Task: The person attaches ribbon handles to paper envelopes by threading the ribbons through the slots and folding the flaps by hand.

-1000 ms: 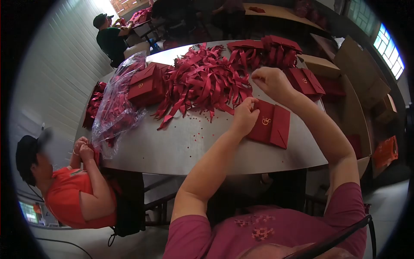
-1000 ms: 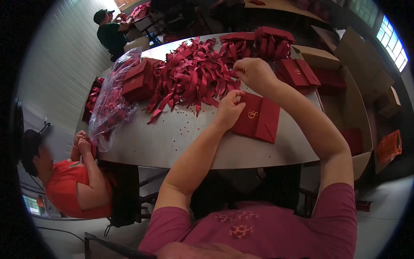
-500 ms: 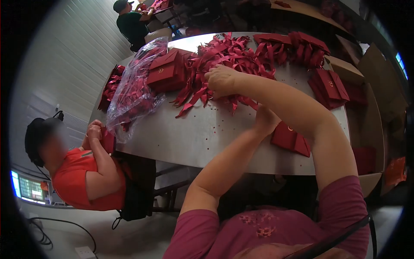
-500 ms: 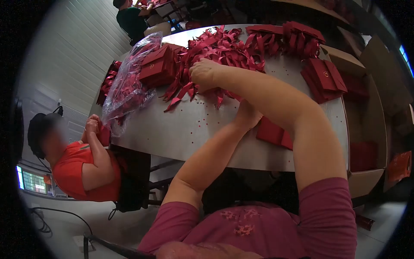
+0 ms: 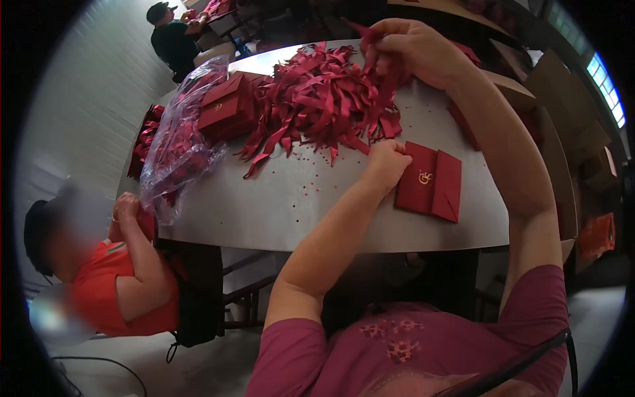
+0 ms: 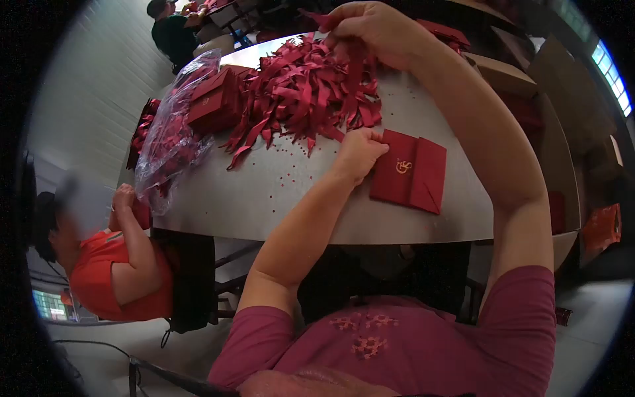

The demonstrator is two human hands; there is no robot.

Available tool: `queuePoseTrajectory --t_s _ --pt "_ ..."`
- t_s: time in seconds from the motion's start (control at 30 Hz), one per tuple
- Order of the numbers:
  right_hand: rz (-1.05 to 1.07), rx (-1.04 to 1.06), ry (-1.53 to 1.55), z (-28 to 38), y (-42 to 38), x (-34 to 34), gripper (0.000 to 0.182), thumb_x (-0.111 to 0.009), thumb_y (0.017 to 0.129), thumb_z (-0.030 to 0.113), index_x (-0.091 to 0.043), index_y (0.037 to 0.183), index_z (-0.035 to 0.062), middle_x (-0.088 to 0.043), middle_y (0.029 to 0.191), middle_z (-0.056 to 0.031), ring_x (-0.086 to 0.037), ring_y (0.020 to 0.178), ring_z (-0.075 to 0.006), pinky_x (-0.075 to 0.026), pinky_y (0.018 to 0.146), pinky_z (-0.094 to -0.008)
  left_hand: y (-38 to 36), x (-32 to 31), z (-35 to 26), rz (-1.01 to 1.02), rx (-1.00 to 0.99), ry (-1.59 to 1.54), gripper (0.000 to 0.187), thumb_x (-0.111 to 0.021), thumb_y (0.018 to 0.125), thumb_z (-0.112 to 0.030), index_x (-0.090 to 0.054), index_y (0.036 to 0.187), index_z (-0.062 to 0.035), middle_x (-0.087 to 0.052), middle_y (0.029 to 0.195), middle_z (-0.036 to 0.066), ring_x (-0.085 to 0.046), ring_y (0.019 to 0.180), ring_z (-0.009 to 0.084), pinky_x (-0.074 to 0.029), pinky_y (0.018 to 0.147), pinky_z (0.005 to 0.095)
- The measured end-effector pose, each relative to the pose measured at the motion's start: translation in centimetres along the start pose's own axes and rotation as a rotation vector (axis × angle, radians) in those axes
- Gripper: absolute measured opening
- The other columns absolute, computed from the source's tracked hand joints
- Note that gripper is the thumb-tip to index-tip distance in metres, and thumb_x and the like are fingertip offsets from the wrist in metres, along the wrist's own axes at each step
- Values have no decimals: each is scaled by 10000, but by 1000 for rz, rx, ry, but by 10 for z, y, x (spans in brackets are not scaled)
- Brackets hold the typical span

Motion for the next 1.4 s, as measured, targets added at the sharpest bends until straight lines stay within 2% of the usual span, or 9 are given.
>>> queuePoseTrajectory --t_s 0.1,0.43,0.57,0.63,0.87,1.1,1.17,1.27,1.4 --pt "-336 -32 -22 25 -54 65 198 -536 952 144 -616 1068 5 -657 887 -37 -532 649 -36 -452 619 -180 6 -1 11 17 14 -20 116 -657 819 3 -650 932 25 -666 867 76 -614 740 130 -509 662 272" --pt "-329 20 -245 -18 -147 135 193 -546 958 163 -632 1053 19 -647 864 -14 -535 674 -29 -445 622 -179 -16 1 5 -4 275 -364 113 -661 872 -55 -631 981 -39 -664 881 39 -634 771 139 -525 681 284" --pt "-112 -189 -292 -112 -135 85 187 -575 940 146 -674 1019 9 -660 853 -8 -572 747 -47 -463 664 -197 -22 -5 -3 12 302 -463 154 -617 902 -56 -633 1055 -42 -682 942 52 -661 813 166 -540 704 305" --pt "-70 -35 -270 -135 -122 65 195 -595 922 131 -678 1007 -23 -674 872 -29 -591 787 -73 -479 712 -221 -23 -6 -6 16 304 -457 163 -606 909 -54 -633 1069 -39 -684 958 56 -664 823 168 -543 702 308" --pt "-74 -123 -136 -181 -122 38 135 -668 863 58 -632 937 -50 -653 841 -50 -599 789 -111 -486 717 -263 -21 -1 1 21 293 -450 177 -646 882 -44 -654 1057 -74 -694 977 28 -662 845 140 -533 738 303" --pt "-142 8 -379 -166 -122 33 81 -647 847 45 -597 895 2 -583 824 -113 -614 747 -233 -480 659 -344 -23 -5 -10 0 202 -438 164 -664 874 -26 -651 1032 -66 -690 958 33 -661 808 132 -548 679 278" --pt "-209 352 -766 -142 -126 28 83 -619 828 52 -568 875 7 -592 846 -145 -620 801 -326 -489 671 -392 -22 -2 -13 -35 148 -396 170 -623 892 -16 -647 1057 15 -687 961 73 -667 820 146 -542 715 254" --pt "-202 314 -882 -140 -126 19 75 -578 823 60 -551 865 4 -586 881 -173 -602 816 -382 -492 687 -427 -26 -4 -29 -39 59 -270 159 -623 887 -14 -664 1035 26 -687 931 61 -649 805 118 -521 724 227" --pt "-157 393 -889 -131 -132 6 89 -528 857 71 -554 865 -14 -576 895 -184 -614 829 -374 -505 708 -432 -25 -3 -28 -31 41 -133 138 -627 891 -27 -671 1011 25 -683 909 52 -636 781 101 -507 708 214"
Point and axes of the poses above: each hand's wrist, its own y-axis towards the middle knuckle, its own x-axis out of the back of the hand, z = x × y, the point moved 10 cm from there along y, towards the middle knuckle
